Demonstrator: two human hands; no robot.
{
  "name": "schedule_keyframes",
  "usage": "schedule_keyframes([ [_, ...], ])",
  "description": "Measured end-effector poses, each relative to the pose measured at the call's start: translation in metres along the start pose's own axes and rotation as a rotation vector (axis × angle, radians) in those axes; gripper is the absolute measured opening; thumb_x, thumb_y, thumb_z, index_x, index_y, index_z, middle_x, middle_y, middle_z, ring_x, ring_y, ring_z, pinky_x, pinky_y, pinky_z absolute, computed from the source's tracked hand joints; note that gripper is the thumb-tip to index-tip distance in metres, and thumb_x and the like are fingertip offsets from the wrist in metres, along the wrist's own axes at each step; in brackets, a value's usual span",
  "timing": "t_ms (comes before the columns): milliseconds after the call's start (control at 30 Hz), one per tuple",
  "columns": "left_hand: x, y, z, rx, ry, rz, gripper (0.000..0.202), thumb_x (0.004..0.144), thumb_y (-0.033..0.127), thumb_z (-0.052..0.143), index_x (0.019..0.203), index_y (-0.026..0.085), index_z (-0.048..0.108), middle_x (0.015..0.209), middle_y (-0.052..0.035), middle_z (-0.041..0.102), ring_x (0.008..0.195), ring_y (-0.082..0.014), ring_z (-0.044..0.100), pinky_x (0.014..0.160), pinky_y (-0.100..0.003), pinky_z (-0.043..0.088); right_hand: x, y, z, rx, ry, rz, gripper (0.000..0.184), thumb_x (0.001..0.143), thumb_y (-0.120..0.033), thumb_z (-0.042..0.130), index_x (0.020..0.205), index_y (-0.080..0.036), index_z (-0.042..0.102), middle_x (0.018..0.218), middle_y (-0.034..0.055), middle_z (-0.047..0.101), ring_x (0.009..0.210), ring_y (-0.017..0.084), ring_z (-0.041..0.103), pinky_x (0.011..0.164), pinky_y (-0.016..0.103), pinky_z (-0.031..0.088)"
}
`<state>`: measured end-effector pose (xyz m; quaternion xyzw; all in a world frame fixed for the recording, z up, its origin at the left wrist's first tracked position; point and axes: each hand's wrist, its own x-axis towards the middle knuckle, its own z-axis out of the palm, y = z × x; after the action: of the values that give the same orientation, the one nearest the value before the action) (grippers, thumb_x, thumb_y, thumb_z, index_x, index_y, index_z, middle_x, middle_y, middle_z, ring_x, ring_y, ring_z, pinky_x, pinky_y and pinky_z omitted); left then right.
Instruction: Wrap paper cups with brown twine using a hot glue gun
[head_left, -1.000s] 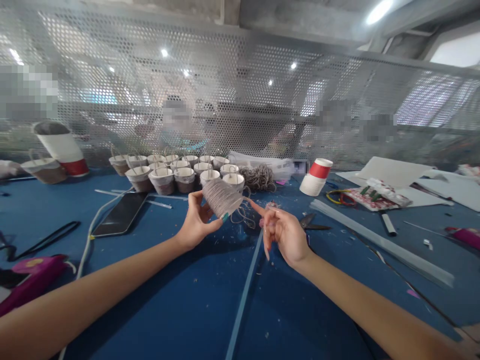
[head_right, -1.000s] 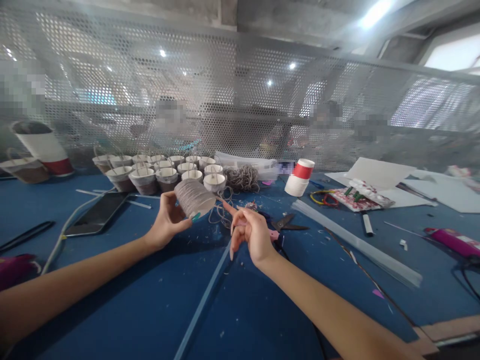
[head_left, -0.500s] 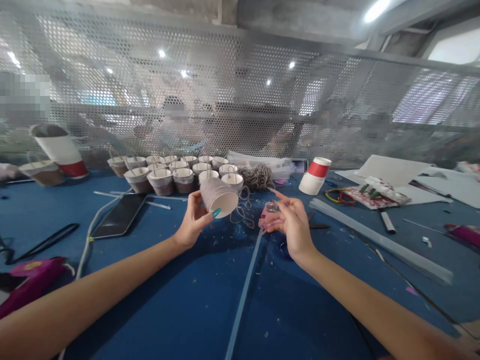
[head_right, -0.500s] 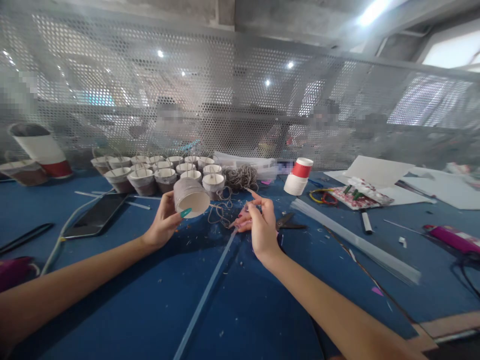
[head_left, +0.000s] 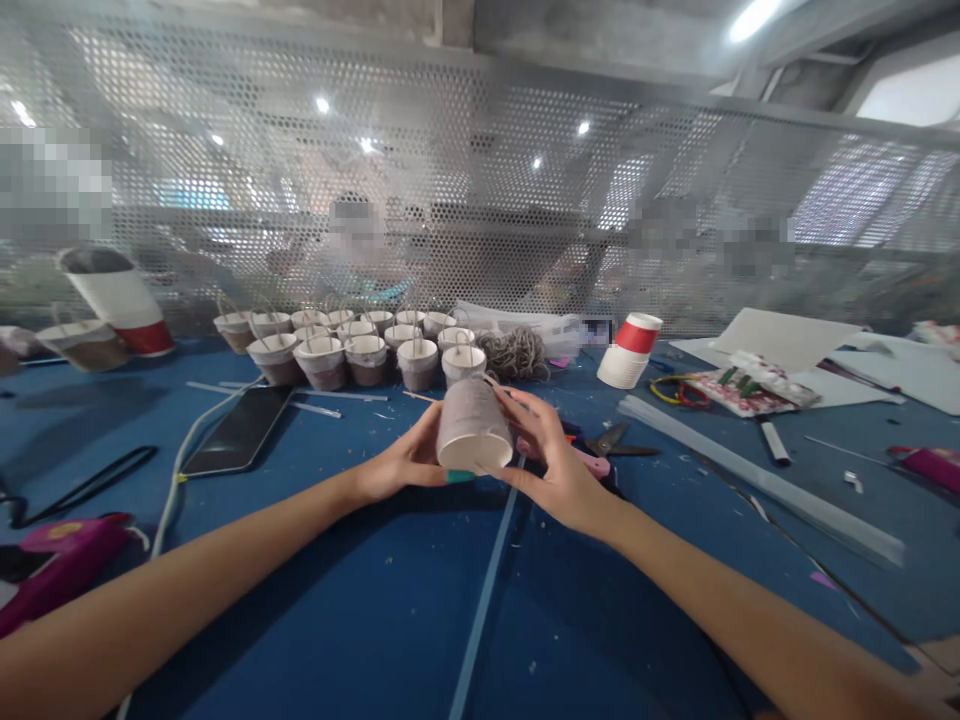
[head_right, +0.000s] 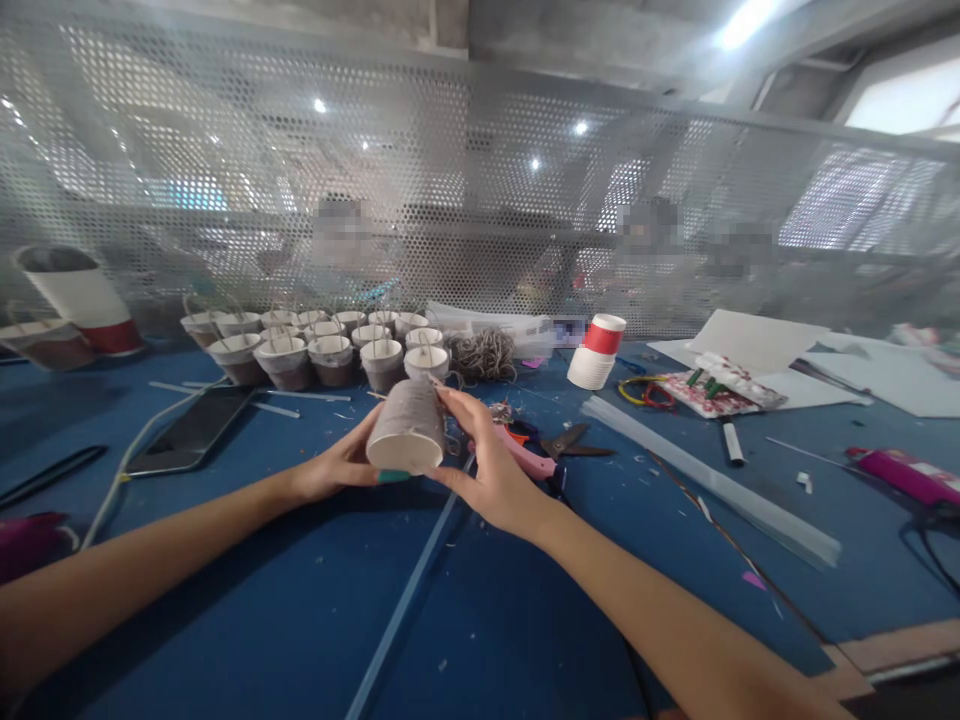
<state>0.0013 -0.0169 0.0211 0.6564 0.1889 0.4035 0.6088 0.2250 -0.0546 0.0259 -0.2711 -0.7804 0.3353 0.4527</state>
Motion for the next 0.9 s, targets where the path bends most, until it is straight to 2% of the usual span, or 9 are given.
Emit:
schedule_keyframes([
  [100,0.000,-0.003,0.002,0.065,-0.001,0.065,0.077,0.064,0.019,0.078,0.132,0.030,0.043,0.131,-0.0094,0.054,0.122,-0.0304,0.053,0.103,-0.049,0.043,0.001,-0.003,-0.003,-0.079,-0.002,-0.042,0.066,0.090,-0.023,0.059,0.143,-0.032,0.020,0.157,0.0088,0.024,0.145,0.022,0.022,0.118,0.052,0.021],
  [233,0.000,-0.010,0.000,0.132,-0.005,0.165,0.085,0.068,0.014,0.075,0.137,0.032,0.028,0.137,-0.0126,0.047,0.123,-0.0293,0.053,0.102,-0.048,0.044,0.002,-0.004,-0.003,-0.114,-0.041,-0.038,0.062,0.094,-0.020,0.052,0.145,-0.030,0.018,0.158,0.0090,0.023,0.145,0.021,0.021,0.118,0.051,0.021],
  [367,0.000,-0.013,-0.001,0.174,0.032,0.207,0.074,0.068,0.011,0.073,0.127,0.029,0.033,0.130,-0.0112,0.051,0.115,-0.0246,0.058,0.097,-0.040,0.048,0.002,-0.005,-0.003,-0.117,-0.038,0.003,0.064,0.092,-0.021,0.053,0.145,-0.030,0.018,0.157,0.0093,0.026,0.144,0.022,0.023,0.118,0.051,0.021],
  [467,-0.001,-0.013,0.000,0.180,0.081,0.201,0.072,0.067,0.010,0.073,0.125,0.029,0.034,0.124,-0.0086,0.054,0.107,-0.0214,0.062,0.091,-0.035,0.051,0.000,-0.007,-0.001,-0.117,-0.034,0.026,0.065,0.091,-0.019,0.054,0.144,-0.028,0.018,0.156,0.0115,0.028,0.143,0.023,0.027,0.116,0.052,0.024],
  [567,0.000,-0.013,0.000,0.178,0.123,0.207,0.074,0.067,0.010,0.074,0.126,0.029,0.033,0.123,-0.0073,0.053,0.100,-0.0181,0.064,0.085,-0.031,0.052,-0.003,-0.009,0.000,-0.131,0.016,-0.040,0.065,0.088,-0.013,0.053,0.142,-0.026,0.020,0.157,0.0134,0.023,0.145,0.024,0.022,0.116,0.051,0.026],
  [633,0.001,-0.013,0.000,0.176,0.176,0.227,0.074,0.066,0.010,0.074,0.125,0.029,0.032,0.127,-0.0077,0.050,0.098,-0.0161,0.064,0.083,-0.028,0.053,-0.006,-0.012,0.001,-0.127,0.073,-0.115,0.060,0.087,-0.011,0.053,0.137,-0.027,0.025,0.158,0.0127,0.021,0.146,0.025,0.017,0.116,0.053,0.023],
  [733,0.004,-0.014,-0.002,0.175,0.271,0.256,0.071,0.066,0.010,0.074,0.120,0.029,0.032,0.128,-0.0068,0.048,0.097,-0.0146,0.063,0.084,-0.027,0.053,-0.010,-0.018,-0.001,-0.096,0.114,-0.185,0.039,0.088,-0.012,0.051,0.120,-0.029,0.037,0.157,0.0091,0.023,0.146,0.028,0.018,0.114,0.057,0.024],
  [800,0.005,-0.014,-0.002,0.169,0.319,0.267,0.068,0.065,0.011,0.074,0.117,0.029,0.033,0.126,-0.0055,0.049,0.096,-0.0143,0.063,0.084,-0.027,0.053,-0.012,-0.022,-0.002,-0.069,0.091,-0.186,0.029,0.087,-0.014,0.051,0.111,-0.028,0.042,0.155,0.0087,0.026,0.143,0.030,0.025,0.111,0.057,0.029],
  [900,0.004,-0.011,-0.001,0.163,0.350,0.263,0.066,0.065,0.012,0.074,0.114,0.029,0.034,0.121,-0.0040,0.051,0.096,-0.0153,0.064,0.083,-0.027,0.054,-0.013,-0.024,-0.004,-0.061,-0.026,-0.153,0.029,0.082,-0.016,0.054,0.108,-0.026,0.045,0.145,0.0111,0.037,0.139,0.032,0.033,0.111,0.055,0.030],
])
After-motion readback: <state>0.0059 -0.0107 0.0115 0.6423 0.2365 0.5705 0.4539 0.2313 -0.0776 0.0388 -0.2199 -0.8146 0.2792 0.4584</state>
